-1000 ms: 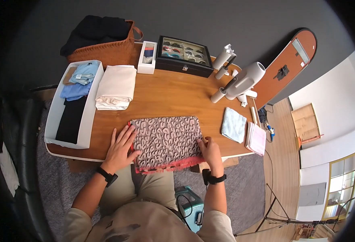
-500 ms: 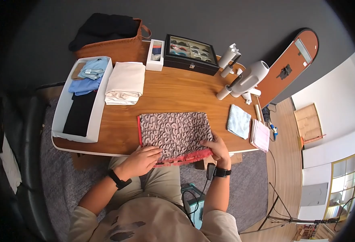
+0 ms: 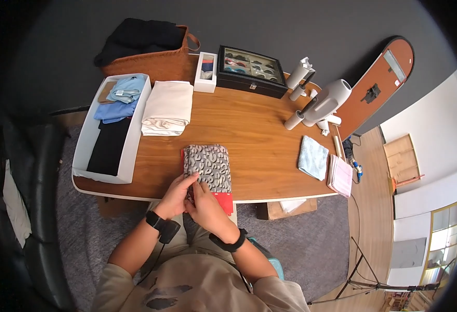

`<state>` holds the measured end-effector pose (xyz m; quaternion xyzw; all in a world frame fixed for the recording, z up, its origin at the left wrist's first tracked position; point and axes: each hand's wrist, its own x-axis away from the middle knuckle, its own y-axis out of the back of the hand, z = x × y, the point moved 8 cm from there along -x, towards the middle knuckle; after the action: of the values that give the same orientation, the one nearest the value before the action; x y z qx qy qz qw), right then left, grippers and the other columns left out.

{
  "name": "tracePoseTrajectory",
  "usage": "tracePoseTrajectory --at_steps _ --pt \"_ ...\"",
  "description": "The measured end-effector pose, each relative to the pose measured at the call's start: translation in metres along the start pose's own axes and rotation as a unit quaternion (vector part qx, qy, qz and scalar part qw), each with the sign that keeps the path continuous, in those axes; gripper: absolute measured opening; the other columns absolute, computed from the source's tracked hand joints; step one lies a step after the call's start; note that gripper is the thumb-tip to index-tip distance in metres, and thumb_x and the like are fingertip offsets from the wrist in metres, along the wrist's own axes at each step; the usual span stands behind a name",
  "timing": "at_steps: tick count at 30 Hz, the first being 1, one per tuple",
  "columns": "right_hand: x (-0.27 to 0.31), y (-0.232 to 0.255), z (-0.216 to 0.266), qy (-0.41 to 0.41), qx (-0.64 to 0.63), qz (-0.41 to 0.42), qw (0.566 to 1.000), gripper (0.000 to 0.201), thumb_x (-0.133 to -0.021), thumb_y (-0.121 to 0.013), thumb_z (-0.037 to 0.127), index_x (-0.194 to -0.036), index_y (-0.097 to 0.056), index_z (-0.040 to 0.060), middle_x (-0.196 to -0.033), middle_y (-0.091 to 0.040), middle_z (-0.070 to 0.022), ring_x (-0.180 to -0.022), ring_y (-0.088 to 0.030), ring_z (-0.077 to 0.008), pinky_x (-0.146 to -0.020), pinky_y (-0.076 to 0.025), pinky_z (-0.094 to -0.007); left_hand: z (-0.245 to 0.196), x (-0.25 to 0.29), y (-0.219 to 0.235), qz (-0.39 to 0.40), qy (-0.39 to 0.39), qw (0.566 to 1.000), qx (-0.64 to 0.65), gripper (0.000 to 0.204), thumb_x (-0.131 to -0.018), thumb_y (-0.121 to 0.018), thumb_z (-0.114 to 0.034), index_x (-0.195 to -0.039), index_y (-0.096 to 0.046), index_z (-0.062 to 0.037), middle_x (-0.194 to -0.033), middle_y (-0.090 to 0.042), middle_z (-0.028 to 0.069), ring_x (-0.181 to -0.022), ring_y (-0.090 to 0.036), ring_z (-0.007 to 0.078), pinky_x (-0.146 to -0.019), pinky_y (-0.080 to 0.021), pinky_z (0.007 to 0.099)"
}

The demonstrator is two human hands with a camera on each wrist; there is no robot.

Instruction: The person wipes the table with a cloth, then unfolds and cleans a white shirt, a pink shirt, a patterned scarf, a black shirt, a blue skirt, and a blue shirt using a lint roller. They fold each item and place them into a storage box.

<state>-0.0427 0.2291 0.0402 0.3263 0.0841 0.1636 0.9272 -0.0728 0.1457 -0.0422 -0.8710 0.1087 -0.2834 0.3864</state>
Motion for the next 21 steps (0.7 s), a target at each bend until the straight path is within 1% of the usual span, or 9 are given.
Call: tracePoseTrajectory --at_steps 6,8,12,13,15,17,18,19,21 --pt "0.008 0.05 0.025 0.039 -0.021 -0.055 0.998 0.034 -0.099 -0.073 0.007 -0.13 -0.067 -0.0057 -0.109 -0.065 -0.0212 -0.097 -0.067 -0.0359 -0.09 -0.055 -0.0421 -0.008 -0.005 0.014 -0.024 -0.07 0.997 -0.027 0.029 -0.11 -0.066 -0.018 -0.137 -0.064 -0.0065 -0.126 -0.071 0.0044 -0.107 -0.07 0.0175 -0.087 -0.062 0.0378" --pt "0.005 0.071 0.02 0.097 0.094 -0.179 0.975 0.034 -0.099 -0.07 0.004 -0.131 -0.067 -0.0045 -0.113 -0.066 -0.0227 -0.102 -0.067 -0.0391 -0.092 -0.055 -0.0447 -0.01 -0.001 0.01 -0.014 -0.052 0.998 0.021 0.029 -0.11 -0.064 -0.014 -0.139 -0.063 -0.0068 -0.13 -0.07 0.0053 -0.114 -0.07 0.0193 -0.096 -0.063 0.0419" --pt "-0.022 0.062 0.0 0.151 0.198 -0.157 0.956 0.047 -0.096 -0.067 0.0 -0.142 -0.06 -0.0056 -0.135 -0.063 -0.0269 -0.124 -0.061 -0.0466 -0.108 -0.052 -0.049 -0.006 -0.004 0.019 -0.021 -0.055 0.998 0.025 0.03 -0.111 -0.06 -0.011 -0.141 -0.061 -0.0076 -0.13 -0.07 0.006 -0.117 -0.07 0.0196 -0.1 -0.063 0.0438" --pt "-0.03 0.051 -0.019 0.131 0.205 -0.101 0.965 0.056 -0.1 -0.066 0.009 -0.152 -0.052 -0.0052 -0.153 -0.054 -0.0284 -0.143 -0.051 -0.0479 -0.122 -0.042 -0.0509 -0.006 -0.004 0.021 -0.026 -0.061 0.998 0.023 0.032 -0.11 -0.061 -0.009 -0.142 -0.06 -0.0065 -0.129 -0.071 0.0063 -0.116 -0.07 0.0192 -0.098 -0.063 0.0434" --pt "-0.039 0.042 -0.024 0.134 0.236 -0.089 0.958 0.059 -0.102 -0.065 0.017 -0.155 -0.05 -0.004 -0.158 -0.05 -0.0276 -0.149 -0.046 -0.0455 -0.125 -0.037 -0.0528 -0.003 -0.007 0.03 -0.033 -0.068 0.997 0.02 0.034 -0.108 -0.062 -0.007 -0.142 -0.059 -0.0054 -0.129 -0.071 0.0066 -0.115 -0.07 0.0187 -0.096 -0.064 0.0429" --pt "-0.044 0.032 -0.03 0.139 0.266 -0.076 0.951 0.062 -0.104 -0.063 0.026 -0.158 -0.048 -0.0028 -0.163 -0.047 -0.0268 -0.155 -0.041 -0.043 -0.129 -0.032 -0.0547 -0.017 -0.007 0.038 -0.061 -0.152 0.974 -0.153 0.041 -0.105 -0.062 -0.001 -0.146 -0.057 -0.0024 -0.133 -0.069 0.0096 -0.113 -0.071 0.0195 -0.103 -0.059 0.0381" --pt "-0.044 0.024 -0.036 0.139 0.295 -0.06 0.943 0.067 -0.106 -0.06 0.034 -0.161 -0.045 -0.0018 -0.167 -0.042 -0.0263 -0.158 -0.036 -0.0417 -0.13 -0.026 -0.0569 -0.016 -0.006 0.042 -0.062 -0.153 0.974 -0.154 0.041 -0.105 -0.062 -0.001 -0.146 -0.057 -0.0024 -0.133 -0.069 0.0096 -0.113 -0.071 0.0195 -0.103 -0.059 0.0381" --pt "-0.045 0.018 -0.04 0.138 0.323 -0.045 0.935 0.072 -0.108 -0.057 0.043 -0.163 -0.042 -0.0009 -0.171 -0.038 -0.0259 -0.162 -0.031 -0.0404 -0.132 -0.021 -0.059 -0.04 0.011 0.035 -0.126 -0.232 0.914 -0.31 0.044 -0.103 -0.064 -0.001 -0.146 -0.056 0.0001 -0.135 -0.066 0.0138 -0.113 -0.07 0.0223 -0.103 -0.057 0.0378" --pt "-0.046 0.012 -0.041 0.136 0.332 -0.041 0.933 0.074 -0.108 -0.056 0.047 -0.164 -0.042 -0.0005 -0.171 -0.038 -0.0255 -0.162 -0.032 -0.0401 -0.132 -0.02 -0.0601 -0.083 0.049 -0.005 -0.193 -0.322 0.707 -0.599 0.049 -0.097 -0.066 -0.001 -0.144 -0.054 0.0064 -0.146 -0.056 0.0244 -0.125 -0.064 0.0352 -0.111 -0.052 0.0434"
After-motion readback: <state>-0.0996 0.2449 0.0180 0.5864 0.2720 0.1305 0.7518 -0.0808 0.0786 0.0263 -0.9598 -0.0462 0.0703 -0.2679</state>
